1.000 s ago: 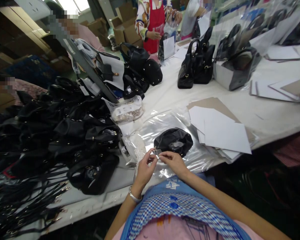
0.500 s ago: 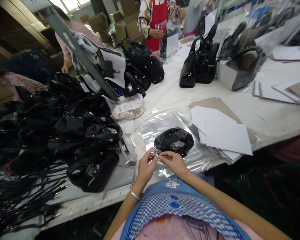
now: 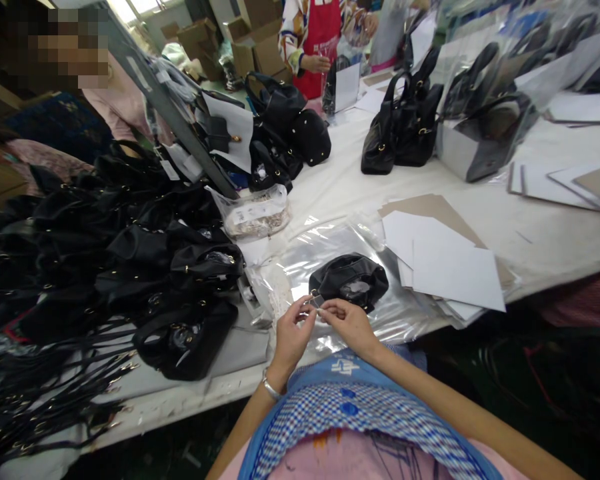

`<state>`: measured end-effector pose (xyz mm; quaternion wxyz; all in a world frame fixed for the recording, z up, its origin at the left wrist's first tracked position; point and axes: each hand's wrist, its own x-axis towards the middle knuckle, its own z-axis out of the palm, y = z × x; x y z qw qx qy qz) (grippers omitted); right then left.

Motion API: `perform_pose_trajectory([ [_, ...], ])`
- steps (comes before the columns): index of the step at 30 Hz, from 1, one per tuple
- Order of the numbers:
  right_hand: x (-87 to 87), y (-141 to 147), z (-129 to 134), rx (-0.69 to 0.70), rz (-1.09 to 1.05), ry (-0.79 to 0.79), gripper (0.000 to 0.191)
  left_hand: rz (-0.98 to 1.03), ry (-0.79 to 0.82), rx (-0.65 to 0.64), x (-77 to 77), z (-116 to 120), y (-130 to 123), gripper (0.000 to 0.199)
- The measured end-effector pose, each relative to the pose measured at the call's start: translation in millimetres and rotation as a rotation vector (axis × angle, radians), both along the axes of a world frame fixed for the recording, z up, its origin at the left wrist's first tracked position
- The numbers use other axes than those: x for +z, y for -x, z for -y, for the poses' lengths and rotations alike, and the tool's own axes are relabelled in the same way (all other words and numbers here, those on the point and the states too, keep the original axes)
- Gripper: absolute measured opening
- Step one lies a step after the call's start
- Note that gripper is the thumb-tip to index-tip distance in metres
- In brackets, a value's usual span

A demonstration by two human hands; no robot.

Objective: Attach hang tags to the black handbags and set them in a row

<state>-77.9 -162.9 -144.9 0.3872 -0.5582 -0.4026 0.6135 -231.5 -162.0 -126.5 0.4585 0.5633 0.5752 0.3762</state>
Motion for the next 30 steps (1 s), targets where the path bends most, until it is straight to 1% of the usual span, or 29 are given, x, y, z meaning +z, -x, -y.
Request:
perform_pose_trajectory([
  [4, 0.3, -1.5, -0.9, 0.021, 0.093, -0.049, 0.029, -0.079, -0.06, -0.008, -0.4, -0.4, 2.3, 0.029],
  [7, 2.4, -2.8, -2.1, 0.028, 0.168, -0.08, 0.026, -0.135, -0.09, -0.039, -3.0, -0.3, 4.9, 0.03],
  [12, -1.3, -4.3, -2.8, 0.004, 0.254, -0.174, 0.022, -0.158, -0.103, -0.059, -5.1, 0.1, 6.1, 0.031],
  [18, -5.6, -3.5, -2.4, 0.001, 0.19, -0.057, 0.026, -0.134, -0.105, -0.06, -2.7, -0.7, 5.1, 0.03],
  [20, -4.7, -2.7, -1.9, 0.008, 0.189, -0.057, 0.026, -0.15, -0.114, -0.066, -2.8, -0.6, 5.8, 0.031],
  [25, -4.7, 0.1, -1.2, 0.019, 0.218, -0.095, 0.024, -0.266, -0.149, -0.121, -4.4, -0.3, 7.5, 0.032],
  [27, -5.7, 0.2, -1.5, 0.0, 0.232, -0.083, 0.025, -0.245, -0.138, -0.104, -4.3, -0.6, 7.1, 0.031],
  [30, -6.5, -1.3, -2.1, -0.033, 0.225, -0.048, 0.028, -0.155, -0.1, -0.068, -3.3, -1.3, 6.2, 0.03],
])
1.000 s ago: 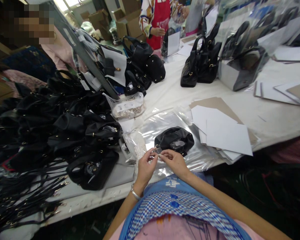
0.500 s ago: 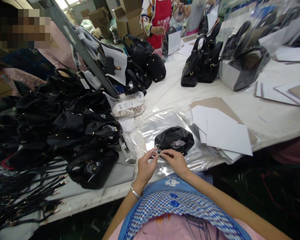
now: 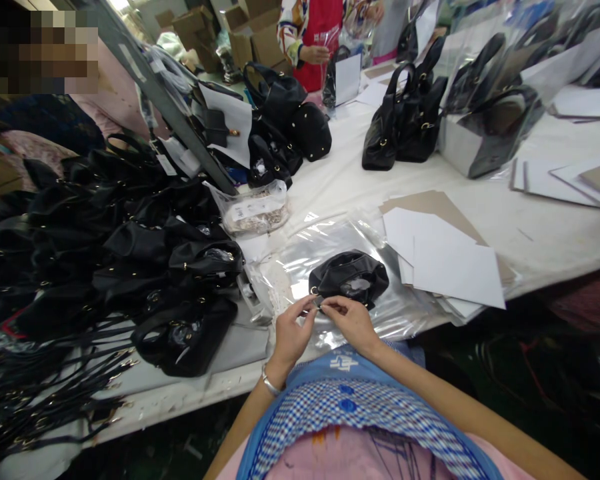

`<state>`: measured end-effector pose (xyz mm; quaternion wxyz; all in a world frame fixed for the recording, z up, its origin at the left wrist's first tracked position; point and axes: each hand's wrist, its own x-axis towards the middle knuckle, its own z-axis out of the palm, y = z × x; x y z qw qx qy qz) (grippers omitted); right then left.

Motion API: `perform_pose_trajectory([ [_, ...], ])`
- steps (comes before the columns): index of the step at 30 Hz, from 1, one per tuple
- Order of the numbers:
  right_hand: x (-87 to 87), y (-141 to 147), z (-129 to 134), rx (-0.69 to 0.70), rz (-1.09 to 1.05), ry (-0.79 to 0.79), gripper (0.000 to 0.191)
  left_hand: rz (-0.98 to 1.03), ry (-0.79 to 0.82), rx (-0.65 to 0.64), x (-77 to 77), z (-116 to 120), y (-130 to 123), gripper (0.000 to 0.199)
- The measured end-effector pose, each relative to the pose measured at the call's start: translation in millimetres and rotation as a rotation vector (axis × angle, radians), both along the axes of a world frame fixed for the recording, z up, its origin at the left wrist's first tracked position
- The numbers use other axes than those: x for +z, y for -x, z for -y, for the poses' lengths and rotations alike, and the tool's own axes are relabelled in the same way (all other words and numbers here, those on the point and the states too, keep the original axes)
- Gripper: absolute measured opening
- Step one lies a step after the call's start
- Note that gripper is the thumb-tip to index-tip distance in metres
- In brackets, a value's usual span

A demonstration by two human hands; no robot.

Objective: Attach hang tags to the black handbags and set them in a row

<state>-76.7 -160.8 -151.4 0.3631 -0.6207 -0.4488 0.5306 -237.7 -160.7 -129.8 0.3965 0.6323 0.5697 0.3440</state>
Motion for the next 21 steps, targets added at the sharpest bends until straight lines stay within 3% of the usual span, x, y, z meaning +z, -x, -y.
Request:
perform_pose_trajectory([
  [14, 2.0, 0.9, -0.1, 0.023, -0.08, 0.033, 0.03, 0.08, 0.048, 0.015, 2.8, -0.2, -1.8, 0.03],
  [21, -1.0, 1.4, 1.3, 0.005, -0.082, 0.033, 0.03, -0.092, -0.041, 0.005, -1.9, 2.6, -3.2, 0.031],
])
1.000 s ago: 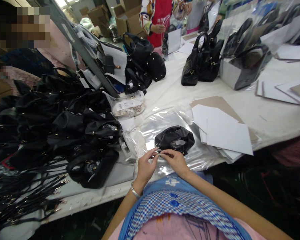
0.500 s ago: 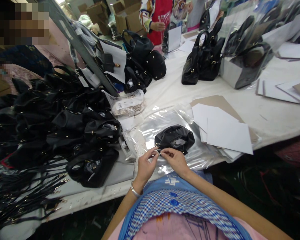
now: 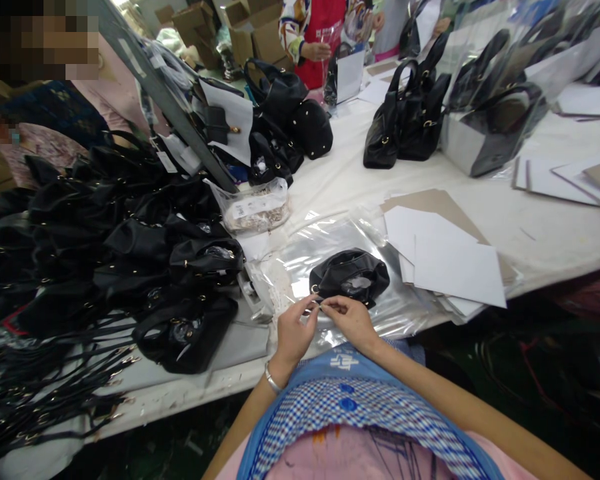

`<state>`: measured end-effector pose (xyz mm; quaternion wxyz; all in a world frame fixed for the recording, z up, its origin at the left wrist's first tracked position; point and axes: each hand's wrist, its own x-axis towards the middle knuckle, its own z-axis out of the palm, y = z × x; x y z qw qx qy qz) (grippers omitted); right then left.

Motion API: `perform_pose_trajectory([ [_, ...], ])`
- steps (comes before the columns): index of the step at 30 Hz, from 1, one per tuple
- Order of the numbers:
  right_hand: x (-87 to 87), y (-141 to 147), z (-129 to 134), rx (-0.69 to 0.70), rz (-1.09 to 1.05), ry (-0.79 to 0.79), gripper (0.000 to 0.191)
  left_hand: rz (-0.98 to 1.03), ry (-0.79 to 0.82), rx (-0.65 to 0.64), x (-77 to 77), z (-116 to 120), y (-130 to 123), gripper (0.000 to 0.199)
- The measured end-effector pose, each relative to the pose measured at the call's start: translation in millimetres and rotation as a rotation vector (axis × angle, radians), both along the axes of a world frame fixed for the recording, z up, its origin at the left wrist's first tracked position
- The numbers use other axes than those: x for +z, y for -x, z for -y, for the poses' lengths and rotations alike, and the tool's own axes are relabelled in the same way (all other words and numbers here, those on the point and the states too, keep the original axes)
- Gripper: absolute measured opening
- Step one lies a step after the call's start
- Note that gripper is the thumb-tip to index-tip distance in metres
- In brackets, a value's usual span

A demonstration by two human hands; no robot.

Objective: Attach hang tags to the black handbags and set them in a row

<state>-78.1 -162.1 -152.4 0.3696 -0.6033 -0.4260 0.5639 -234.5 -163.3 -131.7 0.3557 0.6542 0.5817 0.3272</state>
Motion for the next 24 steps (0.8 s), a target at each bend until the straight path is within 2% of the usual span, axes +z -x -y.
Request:
perform_pose_trajectory([
  [4, 0.6, 0.7, 2.0, 0.011, 0.081, -0.06, 0.027, -0.098, -0.012, -0.006, 3.5, 4.4, -6.7, 0.032],
  [6, 3.7, 0.9, 2.6, 0.015, 0.132, -0.099, 0.024, -0.1, 0.034, 0.002, 4.5, 7.0, -10.9, 0.032],
  [8, 8.0, 1.1, 2.9, 0.023, 0.202, -0.154, 0.022, -0.013, 0.121, 0.047, 4.8, 9.0, -14.5, 0.033],
  [12, 13.6, 1.3, 2.0, 0.019, 0.266, -0.221, 0.021, 0.296, 0.28, 0.174, 6.0, 8.9, -18.3, 0.038],
  [15, 10.9, 1.0, 1.3, -0.02, 0.127, -0.127, 0.027, 0.438, 0.352, 0.202, 6.9, 6.7, -18.2, 0.039],
  [19, 2.4, 0.5, 1.8, -0.084, -0.16, 0.022, 0.034, 0.501, 0.375, 0.203, 5.1, 5.4, -16.4, 0.036],
  [24, -2.9, -1.4, 4.4, -0.131, -0.216, 0.041, 0.036, 0.491, 0.352, 0.215, 5.5, 5.5, -15.9, 0.034],
])
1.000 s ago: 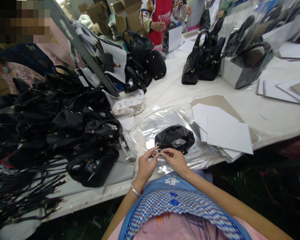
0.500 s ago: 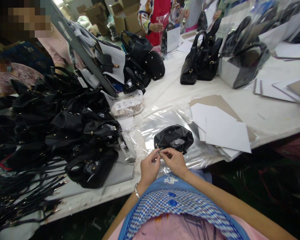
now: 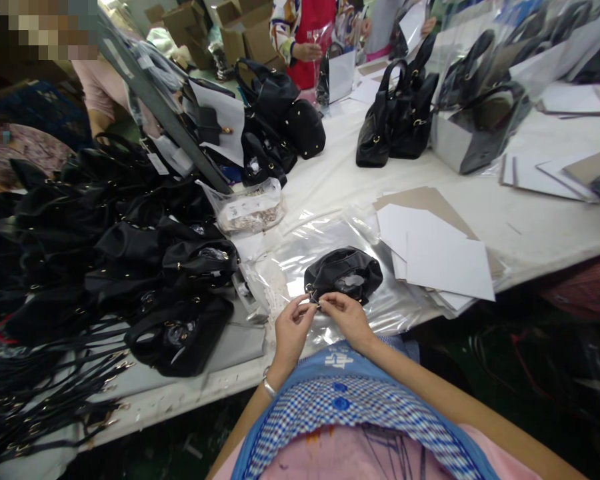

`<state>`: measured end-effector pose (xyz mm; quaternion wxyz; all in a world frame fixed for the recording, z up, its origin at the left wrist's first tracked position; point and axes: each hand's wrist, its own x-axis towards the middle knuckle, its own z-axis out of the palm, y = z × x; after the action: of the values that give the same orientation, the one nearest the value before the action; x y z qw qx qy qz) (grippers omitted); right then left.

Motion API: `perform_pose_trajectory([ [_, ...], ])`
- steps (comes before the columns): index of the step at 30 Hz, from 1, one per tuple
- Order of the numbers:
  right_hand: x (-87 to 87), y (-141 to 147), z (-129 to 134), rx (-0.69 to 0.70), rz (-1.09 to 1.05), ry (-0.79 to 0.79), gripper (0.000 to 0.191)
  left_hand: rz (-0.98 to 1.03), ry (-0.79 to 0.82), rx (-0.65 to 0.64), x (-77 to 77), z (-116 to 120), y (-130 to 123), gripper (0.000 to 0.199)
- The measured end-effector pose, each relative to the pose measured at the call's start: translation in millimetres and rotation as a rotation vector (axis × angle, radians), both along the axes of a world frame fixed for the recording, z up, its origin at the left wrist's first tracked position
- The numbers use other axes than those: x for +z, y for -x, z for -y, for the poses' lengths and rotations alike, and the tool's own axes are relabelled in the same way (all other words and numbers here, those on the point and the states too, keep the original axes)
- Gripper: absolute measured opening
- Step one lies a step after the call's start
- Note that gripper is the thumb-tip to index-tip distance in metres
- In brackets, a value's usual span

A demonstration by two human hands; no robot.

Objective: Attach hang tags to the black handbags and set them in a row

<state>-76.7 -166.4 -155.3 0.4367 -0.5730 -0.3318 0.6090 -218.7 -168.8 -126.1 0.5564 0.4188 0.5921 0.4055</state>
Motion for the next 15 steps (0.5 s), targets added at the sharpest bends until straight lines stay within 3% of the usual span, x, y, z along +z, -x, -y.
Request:
perform_pose_trajectory([
  [15, 3.2, -2.4, 1.6, 0.087, 0.059, 0.0, 0.034, 0.138, 0.066, 0.058, -7.0, -1.0, 3.0, 0.04],
])
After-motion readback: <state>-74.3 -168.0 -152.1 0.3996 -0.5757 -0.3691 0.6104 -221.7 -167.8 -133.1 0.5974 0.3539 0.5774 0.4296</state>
